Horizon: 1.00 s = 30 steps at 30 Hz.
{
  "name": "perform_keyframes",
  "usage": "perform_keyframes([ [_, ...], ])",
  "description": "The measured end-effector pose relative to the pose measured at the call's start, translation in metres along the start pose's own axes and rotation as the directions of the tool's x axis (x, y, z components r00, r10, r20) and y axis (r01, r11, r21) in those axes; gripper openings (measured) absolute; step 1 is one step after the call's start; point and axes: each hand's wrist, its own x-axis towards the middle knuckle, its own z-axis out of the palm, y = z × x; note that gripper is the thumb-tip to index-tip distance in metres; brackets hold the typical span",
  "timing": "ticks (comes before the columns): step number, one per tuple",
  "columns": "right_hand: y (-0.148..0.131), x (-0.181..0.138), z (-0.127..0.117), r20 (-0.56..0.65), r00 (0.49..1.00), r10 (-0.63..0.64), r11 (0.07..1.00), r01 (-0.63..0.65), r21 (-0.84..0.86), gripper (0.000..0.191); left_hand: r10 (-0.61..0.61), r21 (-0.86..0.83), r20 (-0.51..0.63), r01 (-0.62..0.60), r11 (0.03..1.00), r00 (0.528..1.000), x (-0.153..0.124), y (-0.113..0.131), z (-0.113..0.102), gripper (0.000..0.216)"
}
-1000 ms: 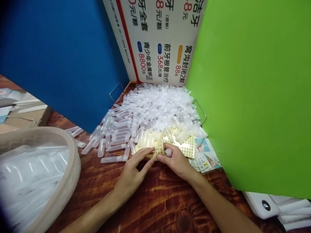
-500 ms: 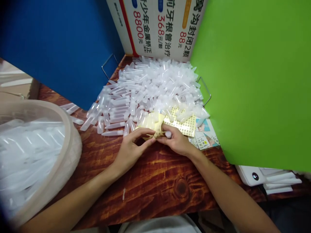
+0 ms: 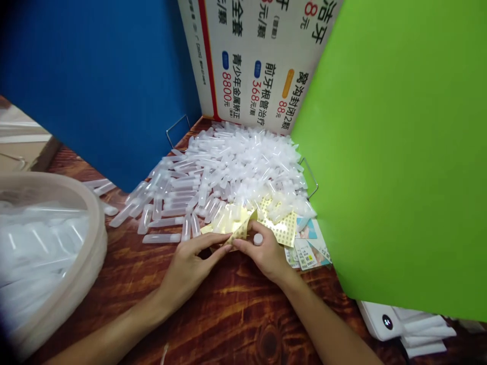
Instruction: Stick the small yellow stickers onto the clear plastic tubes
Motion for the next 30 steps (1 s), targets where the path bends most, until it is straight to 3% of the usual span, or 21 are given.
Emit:
perform_keyframes([
  [5,0.0032,0.0006,-0.0019,-0.057,0.998,-0.027,0.991,0.020,-0.130,0.032,-0.042,-0.018,-0.017,0.041,0.999,0.999,-0.0002,0.0043,-0.0003,0.018],
  [12,0.0019,-0.0009,-0.0022,-0.041,0.997,-0.065,0.988,0.058,-0.142,0.032,-0.103,-0.107,-0.041,0.098,0.989,0.994,-0.0006,0.0065,0.0003,0.013],
  [30,0.0021,-0.0015,-0.0044,-0.007,0.991,-0.136,0.958,0.130,-0.256,0.035,-0.126,-0.096,0.060,0.131,0.987,0.990,0.0003,0.0016,0.0009,0.012],
])
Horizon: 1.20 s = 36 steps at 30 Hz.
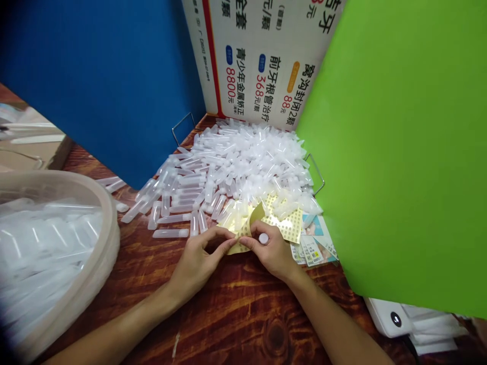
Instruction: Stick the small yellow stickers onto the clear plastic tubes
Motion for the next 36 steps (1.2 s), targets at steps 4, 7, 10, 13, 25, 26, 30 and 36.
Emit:
perform_keyframes([
  [4,0.000,-0.001,0.000,0.004,1.000,0.004,1.000,-0.004,-0.026,0.034,0.054,0.005,0.032,-0.054,0.999,0.998,0.000,-0.002,0.001,0.008],
  [7,0.000,-0.001,-0.001,0.003,1.000,-0.003,0.999,0.003,-0.034,0.035,0.070,-0.028,0.063,-0.068,0.997,0.996,0.001,-0.002,0.001,0.007],
  [10,-0.002,0.001,-0.002,-0.014,1.000,-0.017,0.999,0.017,-0.032,0.036,0.078,-0.064,0.070,-0.074,0.995,0.994,0.001,-0.002,0.001,0.007],
  [13,-0.003,0.004,-0.005,-0.020,0.999,-0.033,0.998,0.032,-0.048,0.034,0.062,-0.101,0.071,-0.055,0.993,0.996,0.001,-0.001,0.001,0.009],
  [25,-0.018,-0.001,-0.028,-0.059,0.733,-0.678,0.540,0.442,-0.716,0.037,-0.149,-0.459,0.059,0.159,0.874,0.987,0.004,0.015,-0.003,0.016],
  [26,-0.020,-0.003,-0.026,-0.028,0.714,-0.699,0.511,0.473,-0.718,0.041,-0.154,-0.483,0.064,0.166,0.860,0.986,0.003,0.016,-0.003,0.016],
  [30,-0.018,-0.006,-0.012,0.064,0.754,-0.653,0.592,0.562,-0.577,0.040,-0.165,-0.578,0.118,0.203,0.791,0.979,0.000,0.018,-0.002,0.018],
  [36,-0.003,-0.006,0.009,0.061,0.848,-0.527,0.771,0.507,-0.386,0.015,-0.149,-0.603,0.212,0.249,0.757,0.966,-0.002,0.021,-0.001,0.018],
])
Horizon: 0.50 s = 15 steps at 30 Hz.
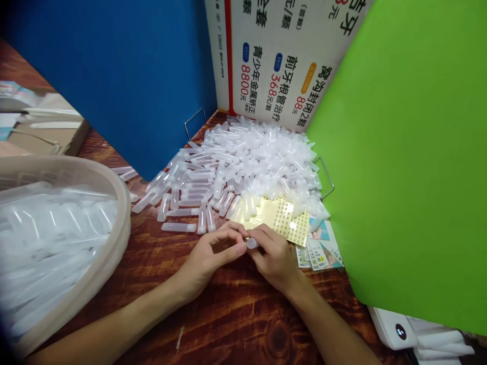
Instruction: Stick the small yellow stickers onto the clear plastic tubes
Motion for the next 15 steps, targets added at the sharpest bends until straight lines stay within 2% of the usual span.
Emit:
perform_keyframes([
  [8,0.0020,-0.0024,0.0002,0.018,0.999,0.030,0.999,-0.030,0.017,0.015,-0.016,0.021,-0.041,0.017,1.000,0.999,0.0018,-0.0014,-0.0007,0.021],
  [15,0.0024,-0.0011,-0.0003,0.078,0.996,0.033,0.999,-0.035,0.026,0.024,0.015,0.108,-0.058,-0.009,0.994,0.998,0.0031,-0.0033,-0.0014,0.027],
])
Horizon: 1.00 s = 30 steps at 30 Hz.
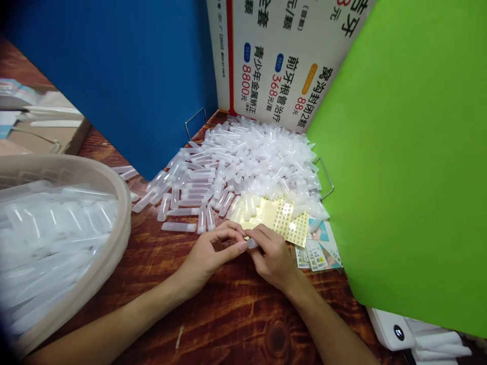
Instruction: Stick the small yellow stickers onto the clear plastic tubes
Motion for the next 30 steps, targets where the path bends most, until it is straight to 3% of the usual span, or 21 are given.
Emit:
perform_keyframes([
  [9,-0.0010,0.0017,-0.0033,0.057,0.998,-0.041,0.998,0.043,-0.035,0.026,0.062,0.110,-0.009,-0.060,0.992,0.998,0.0015,-0.0028,0.0005,0.021],
  [30,-0.0020,0.0003,-0.0038,0.081,0.995,-0.063,0.995,0.069,-0.074,0.027,0.069,0.146,-0.020,-0.065,0.987,0.997,-0.0003,-0.0021,0.0012,0.024],
])
